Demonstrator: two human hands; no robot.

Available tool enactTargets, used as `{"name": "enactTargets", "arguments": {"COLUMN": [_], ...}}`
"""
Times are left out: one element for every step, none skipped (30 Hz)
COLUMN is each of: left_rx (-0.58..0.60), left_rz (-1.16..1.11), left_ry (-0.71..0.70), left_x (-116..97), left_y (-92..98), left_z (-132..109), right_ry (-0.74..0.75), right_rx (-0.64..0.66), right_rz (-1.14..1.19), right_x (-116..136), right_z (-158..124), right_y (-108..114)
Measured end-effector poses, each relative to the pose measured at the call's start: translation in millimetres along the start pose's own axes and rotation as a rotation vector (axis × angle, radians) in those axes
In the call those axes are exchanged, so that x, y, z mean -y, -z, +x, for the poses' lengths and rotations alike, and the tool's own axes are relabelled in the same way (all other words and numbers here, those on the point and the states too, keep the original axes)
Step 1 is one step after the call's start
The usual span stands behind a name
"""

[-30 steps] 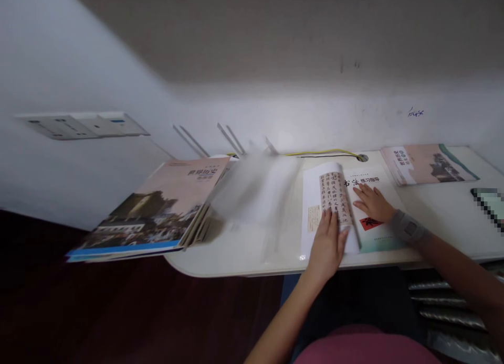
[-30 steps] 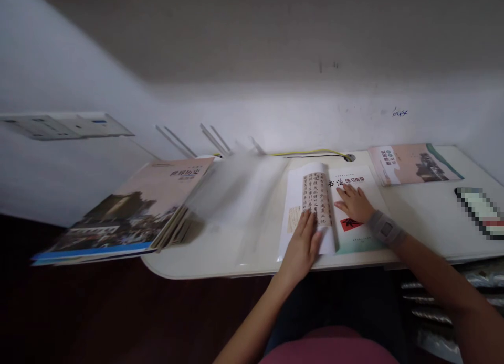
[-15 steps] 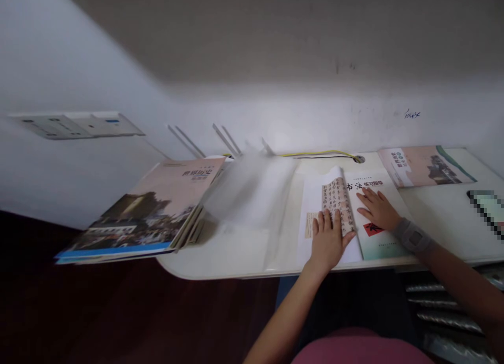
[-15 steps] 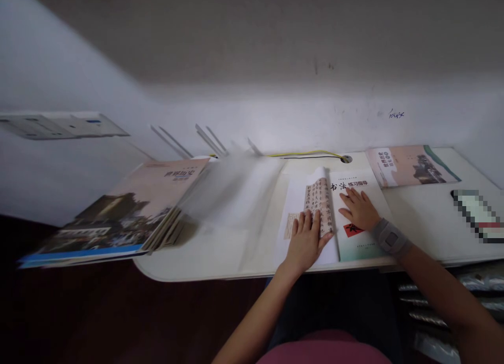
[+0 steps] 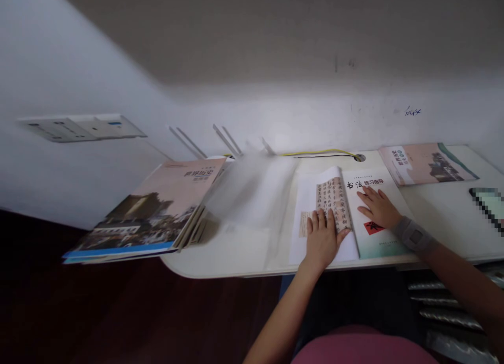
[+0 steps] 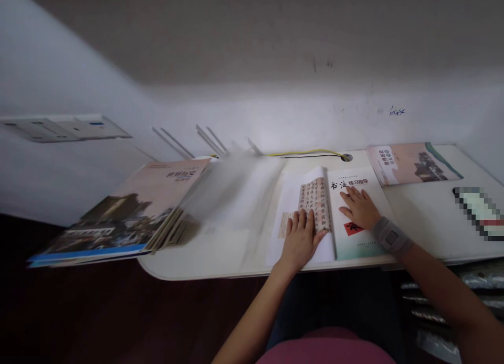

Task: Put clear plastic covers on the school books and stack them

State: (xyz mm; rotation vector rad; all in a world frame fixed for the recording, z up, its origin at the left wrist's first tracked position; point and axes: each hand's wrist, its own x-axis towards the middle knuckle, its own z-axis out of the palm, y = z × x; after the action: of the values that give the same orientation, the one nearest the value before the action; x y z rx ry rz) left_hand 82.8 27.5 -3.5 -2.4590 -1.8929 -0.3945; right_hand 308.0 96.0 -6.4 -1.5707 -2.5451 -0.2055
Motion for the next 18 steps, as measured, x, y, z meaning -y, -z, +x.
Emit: {"name": "enactTargets", "arguments": {"left_rx": [-0.003,-0.005,-0.007,-0.01,-0.019,-0.031,-0.046,-0.062,-0.074,-0.078,-0.075,-0.066,-0.054,-0.044,-0.037,-0.035,-0.036,-0.039], "left_rz": [0.001,0.003,0.001,-0.004,-0.014,-0.03,-0.05,-0.073,-0.096,-0.117,-0.131,-0.138,-0.136,-0.128,-0.117,-0.106,-0.097,-0.09], "left_ry": [0.005,0.013,0.019,0.024,0.023,0.014,-0.005,-0.031,-0.062,-0.092,-0.114,-0.125,-0.126,-0.12,-0.108,-0.098,-0.091,-0.088], "left_x": [2.4,4.3,5.5,5.9,5.1,3.1,-0.1,-4.2,-9.1,-14.2,-19.0,-23.3,-26.5,-28.5,-29.4,-29.3,-28.4,-27.1], "left_y": [-0.1,0.1,0.5,1.2,2.1,3.2,4.2,5.0,5.2,4.9,4.0,2.5,0.6,-1.3,-3.3,-5.0,-6.3,-7.3], "left_z": [-0.8,-1.9,-3.1,-4.4,-5.5,-6.4,-6.9,-7.2,-7.2,-7.0,-6.8,-6.6,-6.5,-6.5,-6.7,-7.1,-7.7,-8.5], "right_ry": [-0.002,-0.002,-0.002,-0.001,-0.001,0.0,0.0,-0.002,-0.002,-0.002,0.0,0.004,0.008,0.011,0.015,0.015,0.014,0.012], "right_rx": [0.002,0.004,0.005,0.006,0.007,0.006,0.005,0.003,0.001,-0.001,-0.002,-0.004,-0.007,-0.01,-0.012,-0.014,-0.015,-0.016], "right_rz": [-0.002,-0.002,0.0,0.002,0.006,0.008,0.009,0.009,0.009,0.008,0.007,0.007,0.005,0.002,-0.001,-0.004,-0.006,-0.007], "right_x": [0.2,0.4,0.7,1.0,1.2,1.4,1.5,1.4,1.2,0.8,0.4,-0.2,-0.7,-1.1,-1.4,-1.5,-1.5,-1.3], "right_z": [0.2,0.3,0.3,0.3,0.3,0.2,0.2,0.2,0.3,0.3,0.3,0.3,0.3,0.2,0.0,-0.2,-0.3,-0.5], "right_y": [0.2,0.6,0.9,1.2,1.5,1.7,1.7,1.7,1.5,1.2,0.9,0.4,0.0,-0.4,-0.6,-0.7,-0.7,-0.5]}}
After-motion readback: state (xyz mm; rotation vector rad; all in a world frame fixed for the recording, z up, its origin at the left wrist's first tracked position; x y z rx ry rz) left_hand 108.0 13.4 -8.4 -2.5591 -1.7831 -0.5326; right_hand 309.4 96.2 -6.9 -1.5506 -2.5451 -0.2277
